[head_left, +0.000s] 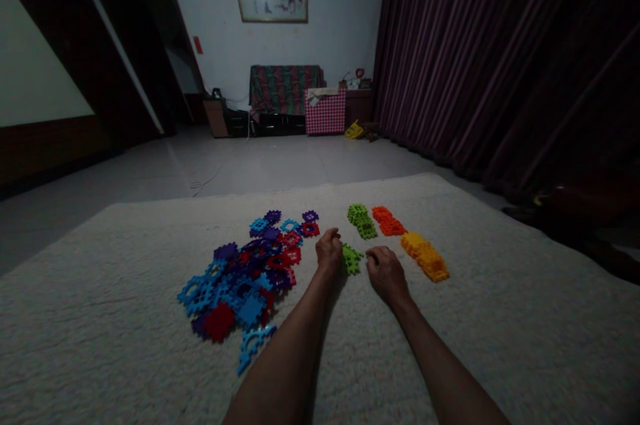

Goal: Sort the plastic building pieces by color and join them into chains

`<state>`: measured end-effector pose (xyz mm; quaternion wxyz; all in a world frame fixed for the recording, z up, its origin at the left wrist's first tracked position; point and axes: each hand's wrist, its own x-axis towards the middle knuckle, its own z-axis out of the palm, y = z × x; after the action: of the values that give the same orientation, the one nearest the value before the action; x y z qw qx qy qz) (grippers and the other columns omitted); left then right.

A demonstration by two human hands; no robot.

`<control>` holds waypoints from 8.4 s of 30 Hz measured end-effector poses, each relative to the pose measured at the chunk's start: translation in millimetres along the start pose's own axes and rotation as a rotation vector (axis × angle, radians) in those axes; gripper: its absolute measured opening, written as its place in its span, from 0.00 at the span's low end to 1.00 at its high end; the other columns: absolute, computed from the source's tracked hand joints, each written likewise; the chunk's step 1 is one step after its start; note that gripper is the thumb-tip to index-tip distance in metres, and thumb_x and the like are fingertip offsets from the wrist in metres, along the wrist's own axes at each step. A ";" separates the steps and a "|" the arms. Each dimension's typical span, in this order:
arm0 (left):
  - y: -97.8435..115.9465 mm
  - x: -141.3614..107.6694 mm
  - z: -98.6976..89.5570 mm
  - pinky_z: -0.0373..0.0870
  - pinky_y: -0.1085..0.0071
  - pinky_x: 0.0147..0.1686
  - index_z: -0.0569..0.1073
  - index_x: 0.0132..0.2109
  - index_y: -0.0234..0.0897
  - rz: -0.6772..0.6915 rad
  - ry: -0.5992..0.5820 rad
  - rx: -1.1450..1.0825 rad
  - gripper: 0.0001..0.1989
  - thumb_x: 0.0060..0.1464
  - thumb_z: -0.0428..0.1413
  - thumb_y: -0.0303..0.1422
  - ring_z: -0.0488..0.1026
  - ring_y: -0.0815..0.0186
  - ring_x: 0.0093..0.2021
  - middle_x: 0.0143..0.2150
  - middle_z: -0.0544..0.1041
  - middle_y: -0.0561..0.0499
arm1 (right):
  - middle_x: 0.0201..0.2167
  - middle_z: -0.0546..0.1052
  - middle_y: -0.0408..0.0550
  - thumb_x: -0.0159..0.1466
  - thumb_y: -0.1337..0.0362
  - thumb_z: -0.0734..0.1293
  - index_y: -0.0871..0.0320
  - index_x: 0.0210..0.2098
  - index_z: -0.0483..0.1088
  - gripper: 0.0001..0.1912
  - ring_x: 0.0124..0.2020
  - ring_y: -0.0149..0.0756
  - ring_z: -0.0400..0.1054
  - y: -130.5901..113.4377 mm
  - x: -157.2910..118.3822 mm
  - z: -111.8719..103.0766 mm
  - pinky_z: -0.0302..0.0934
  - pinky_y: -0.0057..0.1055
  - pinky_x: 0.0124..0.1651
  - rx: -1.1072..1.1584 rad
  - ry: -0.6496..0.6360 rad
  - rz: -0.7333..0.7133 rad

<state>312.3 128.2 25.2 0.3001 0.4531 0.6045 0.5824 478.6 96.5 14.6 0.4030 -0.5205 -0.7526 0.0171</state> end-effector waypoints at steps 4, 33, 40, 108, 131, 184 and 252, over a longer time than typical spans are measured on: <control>-1.0 7.9 9.2 0.71 0.74 0.31 0.77 0.46 0.33 -0.085 -0.008 -0.164 0.18 0.49 0.52 0.28 0.76 0.68 0.30 0.34 0.79 0.47 | 0.36 0.76 0.52 0.61 0.69 0.58 0.57 0.35 0.72 0.11 0.41 0.42 0.69 -2.8 0.8 -3.8 0.63 0.38 0.49 0.057 -0.017 0.037; 7.3 8.7 -16.4 0.67 0.76 0.26 0.77 0.42 0.30 -0.226 -0.281 -0.244 0.17 0.43 0.53 0.25 0.72 0.71 0.23 0.25 0.77 0.49 | 0.42 0.75 0.51 0.59 0.66 0.65 0.56 0.42 0.69 0.11 0.46 0.42 0.68 -30.3 -5.3 -13.4 0.62 0.40 0.51 0.196 -0.181 -0.078; -4.3 2.5 -3.4 0.69 0.74 0.28 0.78 0.42 0.32 -0.061 -0.096 -0.178 0.17 0.44 0.53 0.27 0.74 0.70 0.26 0.30 0.78 0.49 | 0.41 0.75 0.51 0.57 0.65 0.64 0.55 0.36 0.69 0.07 0.44 0.40 0.70 -26.0 -1.7 -13.0 0.65 0.37 0.48 0.347 -0.124 -0.022; 14.5 -0.4 -8.1 0.65 0.66 0.50 0.81 0.35 0.37 0.521 -0.703 0.508 0.16 0.44 0.49 0.23 0.72 0.61 0.43 0.38 0.79 0.47 | 0.49 0.72 0.60 0.57 0.59 0.66 0.62 0.54 0.66 0.27 0.53 0.50 0.67 25.6 47.0 4.7 0.63 0.48 0.57 0.025 0.110 0.164; 10.5 2.2 -2.5 0.70 0.73 0.38 0.80 0.31 0.35 0.192 -0.455 0.211 0.16 0.43 0.48 0.22 0.75 0.68 0.32 0.30 0.80 0.51 | 0.51 0.71 0.61 0.58 0.57 0.65 0.61 0.54 0.66 0.26 0.52 0.49 0.66 30.6 49.7 10.9 0.63 0.48 0.56 0.083 0.151 0.203; 12.8 3.8 -0.8 0.73 0.73 0.38 0.81 0.32 0.35 0.106 -0.293 0.153 0.16 0.45 0.48 0.21 0.78 0.67 0.34 0.32 0.82 0.49 | 0.48 0.72 0.57 0.58 0.59 0.67 0.60 0.53 0.67 0.25 0.51 0.47 0.66 12.6 30.5 -21.4 0.63 0.45 0.55 0.022 0.052 0.129; 26.6 3.3 -2.9 0.64 0.74 0.21 0.77 0.26 0.34 -0.109 0.043 -0.264 0.13 0.37 0.48 0.30 0.69 0.68 0.20 0.22 0.74 0.51 | 0.60 0.67 0.56 0.49 0.77 0.61 0.58 0.52 0.69 0.31 0.59 0.45 0.61 -38.2 12.8 -32.4 0.58 0.45 0.62 0.113 -0.430 -0.267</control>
<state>313.7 127.5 52.1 0.3751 0.3636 0.5529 0.6492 467.7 76.4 61.0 0.2609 -0.3776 -0.8809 0.1158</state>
